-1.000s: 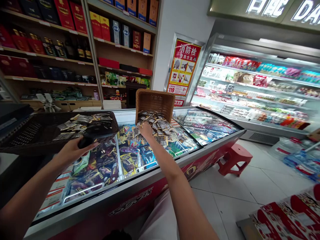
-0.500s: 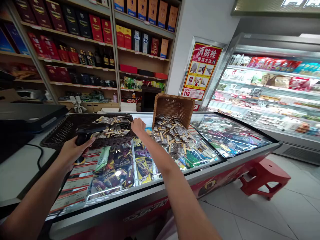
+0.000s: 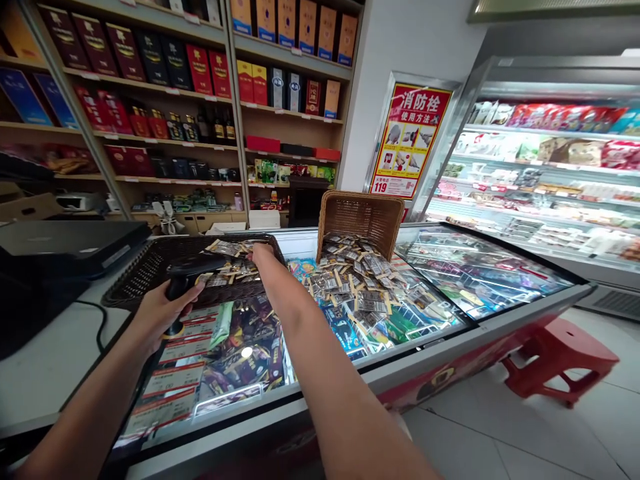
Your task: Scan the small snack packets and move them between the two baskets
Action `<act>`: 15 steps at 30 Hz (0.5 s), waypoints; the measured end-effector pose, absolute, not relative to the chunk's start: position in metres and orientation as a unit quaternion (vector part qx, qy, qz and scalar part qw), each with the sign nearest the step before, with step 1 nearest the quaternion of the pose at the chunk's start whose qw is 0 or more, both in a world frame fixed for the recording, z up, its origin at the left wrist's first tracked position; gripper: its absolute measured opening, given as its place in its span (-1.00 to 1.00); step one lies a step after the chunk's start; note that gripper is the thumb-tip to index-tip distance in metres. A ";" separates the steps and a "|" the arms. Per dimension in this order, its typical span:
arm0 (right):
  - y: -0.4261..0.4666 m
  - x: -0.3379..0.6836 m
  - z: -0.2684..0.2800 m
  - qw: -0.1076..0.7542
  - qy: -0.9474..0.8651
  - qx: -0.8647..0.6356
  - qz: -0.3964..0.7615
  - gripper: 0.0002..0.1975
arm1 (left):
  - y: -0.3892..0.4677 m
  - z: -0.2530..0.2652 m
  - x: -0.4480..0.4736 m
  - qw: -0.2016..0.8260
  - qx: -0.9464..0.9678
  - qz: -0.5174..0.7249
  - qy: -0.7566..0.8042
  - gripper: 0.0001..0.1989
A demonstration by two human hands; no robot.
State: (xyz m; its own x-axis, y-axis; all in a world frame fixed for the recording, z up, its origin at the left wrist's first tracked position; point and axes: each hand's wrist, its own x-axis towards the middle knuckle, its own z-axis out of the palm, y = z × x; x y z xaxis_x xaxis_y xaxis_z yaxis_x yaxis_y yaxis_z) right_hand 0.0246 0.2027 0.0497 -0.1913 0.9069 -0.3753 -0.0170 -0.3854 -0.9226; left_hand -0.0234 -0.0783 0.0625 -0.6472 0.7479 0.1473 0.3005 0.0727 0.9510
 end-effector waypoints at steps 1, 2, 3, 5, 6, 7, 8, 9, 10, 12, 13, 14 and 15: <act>0.199 0.029 0.051 0.352 -0.417 -0.529 0.650 -0.92 | -0.079 0.063 -0.021 0.204 0.369 0.574 0.702 -0.29; 0.195 0.034 0.052 0.349 -0.414 -0.530 0.653 -0.92 | -0.079 0.063 -0.018 0.215 0.367 0.578 0.696 -0.30; 0.190 0.040 0.054 0.351 -0.414 -0.524 0.656 -0.92 | -0.079 0.063 -0.016 0.223 0.366 0.581 0.692 -0.30; 0.179 0.055 0.055 0.361 -0.424 -0.505 0.660 -0.90 | -0.078 0.060 -0.013 0.224 0.368 0.581 0.691 -0.31; 0.174 0.065 0.055 0.367 -0.430 -0.495 0.660 -0.88 | -0.076 0.058 -0.011 0.220 0.368 0.580 0.692 -0.31; 0.168 0.075 0.055 0.374 -0.437 -0.485 0.659 -0.85 | -0.075 0.055 -0.009 0.216 0.369 0.578 0.696 -0.31; 0.163 0.086 0.055 0.382 -0.445 -0.475 0.656 -0.81 | -0.073 0.052 -0.007 0.211 0.369 0.574 0.700 -0.31; 0.159 0.097 0.055 0.390 -0.452 -0.465 0.654 -0.78 | -0.071 0.049 -0.005 0.208 0.370 0.571 0.702 -0.32; 0.155 0.108 0.055 0.398 -0.458 -0.456 0.651 -0.74 | -0.069 0.046 -0.002 0.207 0.374 0.569 0.702 -0.32; 0.149 0.130 0.056 0.411 -0.467 -0.441 0.647 -0.70 | -0.066 0.043 0.004 0.209 0.385 0.569 0.695 -0.32; 0.146 0.139 0.057 0.414 -0.470 -0.437 0.646 -0.70 | -0.065 0.042 0.008 0.210 0.391 0.572 0.690 -0.32; 0.145 0.148 0.058 0.415 -0.473 -0.435 0.644 -0.70 | -0.064 0.043 0.013 0.212 0.396 0.573 0.685 -0.32; 0.143 0.156 0.059 0.417 -0.475 -0.436 0.640 -0.70 | -0.063 0.044 0.017 0.215 0.399 0.572 0.683 -0.31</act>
State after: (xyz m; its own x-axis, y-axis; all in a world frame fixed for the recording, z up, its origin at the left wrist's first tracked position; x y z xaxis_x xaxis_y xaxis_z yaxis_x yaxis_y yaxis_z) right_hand 0.1560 0.1431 0.0587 -0.2719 0.9487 -0.1616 -0.1195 -0.1999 -0.9725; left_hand 0.0174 -0.0632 0.0443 -0.5892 0.7913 0.1634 0.2998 0.0263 0.9536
